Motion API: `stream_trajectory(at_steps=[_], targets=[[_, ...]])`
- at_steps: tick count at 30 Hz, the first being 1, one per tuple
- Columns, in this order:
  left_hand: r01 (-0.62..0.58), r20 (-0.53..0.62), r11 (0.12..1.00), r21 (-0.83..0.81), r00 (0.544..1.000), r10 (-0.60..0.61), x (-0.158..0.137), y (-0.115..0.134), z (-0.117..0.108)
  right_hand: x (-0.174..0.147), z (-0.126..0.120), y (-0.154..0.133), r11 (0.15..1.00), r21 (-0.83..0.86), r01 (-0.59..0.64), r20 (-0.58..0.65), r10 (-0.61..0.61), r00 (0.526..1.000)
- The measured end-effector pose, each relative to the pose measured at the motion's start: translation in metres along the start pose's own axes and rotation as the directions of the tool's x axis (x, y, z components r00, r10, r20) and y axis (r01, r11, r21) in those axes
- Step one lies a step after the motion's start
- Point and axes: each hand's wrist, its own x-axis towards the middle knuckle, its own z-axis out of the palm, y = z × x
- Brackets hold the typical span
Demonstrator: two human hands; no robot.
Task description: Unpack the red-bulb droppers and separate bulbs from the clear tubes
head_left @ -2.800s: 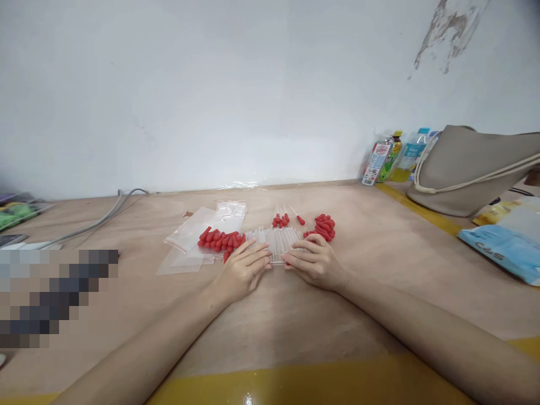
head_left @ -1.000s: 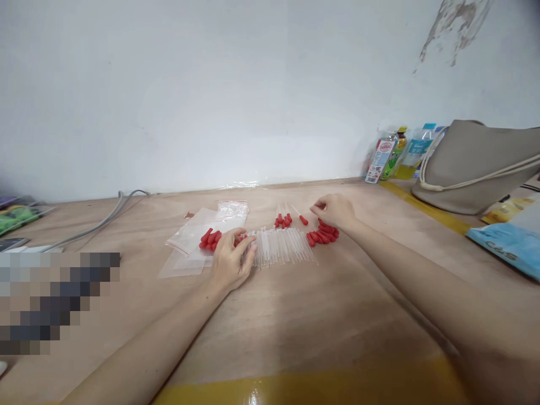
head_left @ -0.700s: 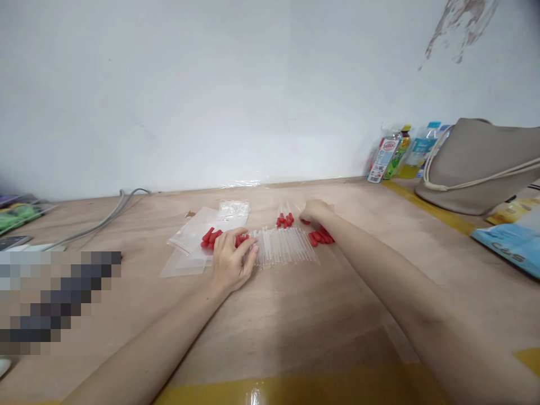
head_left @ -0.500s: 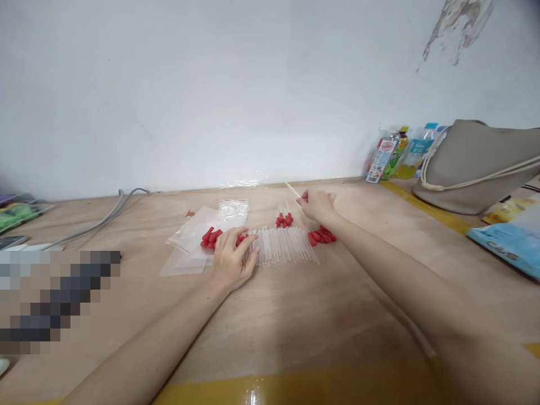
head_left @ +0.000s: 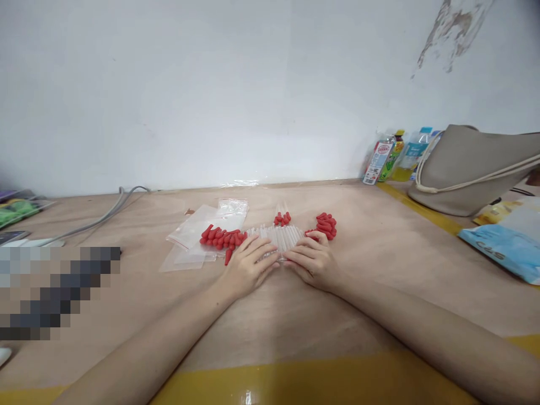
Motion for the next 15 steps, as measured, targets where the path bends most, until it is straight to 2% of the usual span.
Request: stream_trajectory(at_steps=[5,15], targets=[[0.012,-0.031,0.998,-0.068,0.999,-0.014,-0.003,0.0013,0.0031,-0.0003,0.0015,0.0009,0.999,0.009,0.041,0.017,-0.041,0.999],[-0.009,0.0,0.995,-0.095,1.0,0.009,-0.0063,0.0006,0.0002,-0.0031,-0.0031,-0.0009,0.997,-0.021,0.074,0.022,-0.074,0.997]])
